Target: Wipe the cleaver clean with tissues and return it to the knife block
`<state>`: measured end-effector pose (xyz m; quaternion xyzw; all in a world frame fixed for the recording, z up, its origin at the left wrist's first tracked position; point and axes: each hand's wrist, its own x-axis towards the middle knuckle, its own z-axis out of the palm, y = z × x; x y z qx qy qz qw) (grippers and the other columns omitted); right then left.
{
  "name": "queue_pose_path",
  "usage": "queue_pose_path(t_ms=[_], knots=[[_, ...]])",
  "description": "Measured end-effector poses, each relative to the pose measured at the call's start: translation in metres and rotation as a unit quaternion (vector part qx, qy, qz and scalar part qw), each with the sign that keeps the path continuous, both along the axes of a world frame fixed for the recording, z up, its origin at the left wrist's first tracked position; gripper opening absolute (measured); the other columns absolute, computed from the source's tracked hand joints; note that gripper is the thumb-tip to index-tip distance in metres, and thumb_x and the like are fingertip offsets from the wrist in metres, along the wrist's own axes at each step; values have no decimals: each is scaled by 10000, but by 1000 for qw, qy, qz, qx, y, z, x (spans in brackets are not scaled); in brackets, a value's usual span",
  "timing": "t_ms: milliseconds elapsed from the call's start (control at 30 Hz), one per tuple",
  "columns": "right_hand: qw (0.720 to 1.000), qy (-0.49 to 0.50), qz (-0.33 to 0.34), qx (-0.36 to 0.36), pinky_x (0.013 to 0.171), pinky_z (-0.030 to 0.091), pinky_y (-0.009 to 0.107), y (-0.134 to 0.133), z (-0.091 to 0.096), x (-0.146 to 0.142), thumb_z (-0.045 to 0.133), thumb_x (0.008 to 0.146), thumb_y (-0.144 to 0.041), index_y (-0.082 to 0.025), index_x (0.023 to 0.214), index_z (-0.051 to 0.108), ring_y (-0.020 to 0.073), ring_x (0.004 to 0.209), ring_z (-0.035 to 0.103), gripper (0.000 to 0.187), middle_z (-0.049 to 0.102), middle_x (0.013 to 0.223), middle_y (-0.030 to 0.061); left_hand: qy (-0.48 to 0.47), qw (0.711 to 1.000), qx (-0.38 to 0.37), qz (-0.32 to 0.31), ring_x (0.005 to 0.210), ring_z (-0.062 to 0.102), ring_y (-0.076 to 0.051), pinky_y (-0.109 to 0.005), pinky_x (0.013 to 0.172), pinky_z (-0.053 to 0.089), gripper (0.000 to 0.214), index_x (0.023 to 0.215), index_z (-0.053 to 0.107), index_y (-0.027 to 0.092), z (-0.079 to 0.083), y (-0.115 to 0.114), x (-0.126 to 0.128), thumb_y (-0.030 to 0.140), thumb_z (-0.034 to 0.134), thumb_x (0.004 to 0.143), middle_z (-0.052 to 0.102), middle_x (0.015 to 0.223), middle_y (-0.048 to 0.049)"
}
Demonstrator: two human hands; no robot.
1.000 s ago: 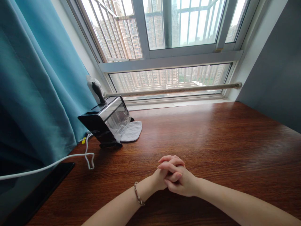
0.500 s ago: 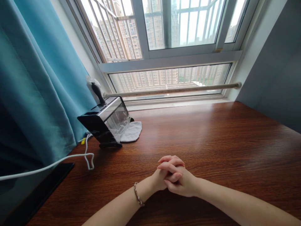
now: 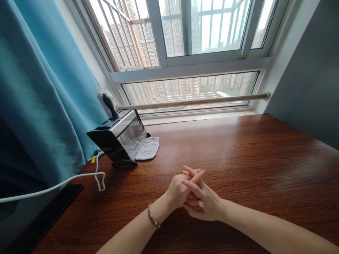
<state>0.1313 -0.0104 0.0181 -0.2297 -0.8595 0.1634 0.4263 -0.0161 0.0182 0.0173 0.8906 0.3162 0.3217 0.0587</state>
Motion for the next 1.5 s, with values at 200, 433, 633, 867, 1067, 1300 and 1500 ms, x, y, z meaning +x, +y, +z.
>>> queue_pose_path(t_ms=[200, 433, 633, 867, 1067, 1300, 1500], knots=[[974, 140, -133, -121, 938, 375, 424, 10, -4, -3, 469, 739, -104, -204, 1276, 245, 219, 1130, 408, 590, 296, 1304, 131, 1, 967, 38, 252, 1159, 412, -223, -356, 964, 331, 448, 1202, 416, 113, 12, 34, -23, 380, 279, 870, 480, 1218, -142], [985, 85, -95, -120, 975, 347, 405, 8, -4, -1, 463, 742, -88, -187, 1216, 350, 215, 1127, 406, 498, 428, 1197, 104, 182, 838, -22, 514, 1197, 290, -377, -532, 934, 224, 621, 1160, 444, 29, -20, 73, -56, 524, 345, 798, 420, 1213, -264], [983, 79, -99, -134, 930, 392, 363, 9, -4, -1, 458, 745, -86, -187, 1165, 403, 193, 1044, 473, 436, 504, 1098, 82, 181, 846, -66, 496, 1024, 456, -317, -481, 851, 315, 555, 1053, 516, 98, -17, 71, -57, 541, 283, 815, 537, 1050, -200], [984, 70, -94, -136, 866, 417, 322, 10, -6, -1, 455, 755, -85, -194, 1079, 470, 168, 952, 512, 343, 551, 998, 58, 9, 959, -200, 201, 699, 591, -158, -262, 666, 425, 392, 998, 545, 180, 5, 42, -22, 432, 271, 873, 636, 826, -52], [988, 43, -86, -119, 844, 409, 311, 10, -4, 0, 455, 753, -82, -190, 1012, 509, 170, 946, 493, 286, 542, 986, 60, 24, 975, -122, 182, 735, 583, -163, -268, 681, 413, 283, 849, 578, 195, 6, 27, -12, 360, 349, 864, 633, 806, -29], [985, -131, -74, -85, 725, 420, 269, 10, -10, -2, 470, 801, -177, -182, 797, 555, 152, 786, 495, 85, 565, 796, 27, 76, 971, -64, 218, 776, 555, -182, -307, 701, 425, 268, 816, 574, 183, -3, 34, -17, 306, 342, 868, 612, 802, -46], [951, -232, -196, -50, 687, 431, 300, 11, -11, -1, 421, 833, -246, -165, 708, 549, 173, 734, 493, 196, 547, 728, 45, 50, 990, -114, 67, 930, 531, -168, -300, 836, 417, 235, 1011, 540, 186, -5, 31, -9, 248, 372, 859, 597, 978, -49]])
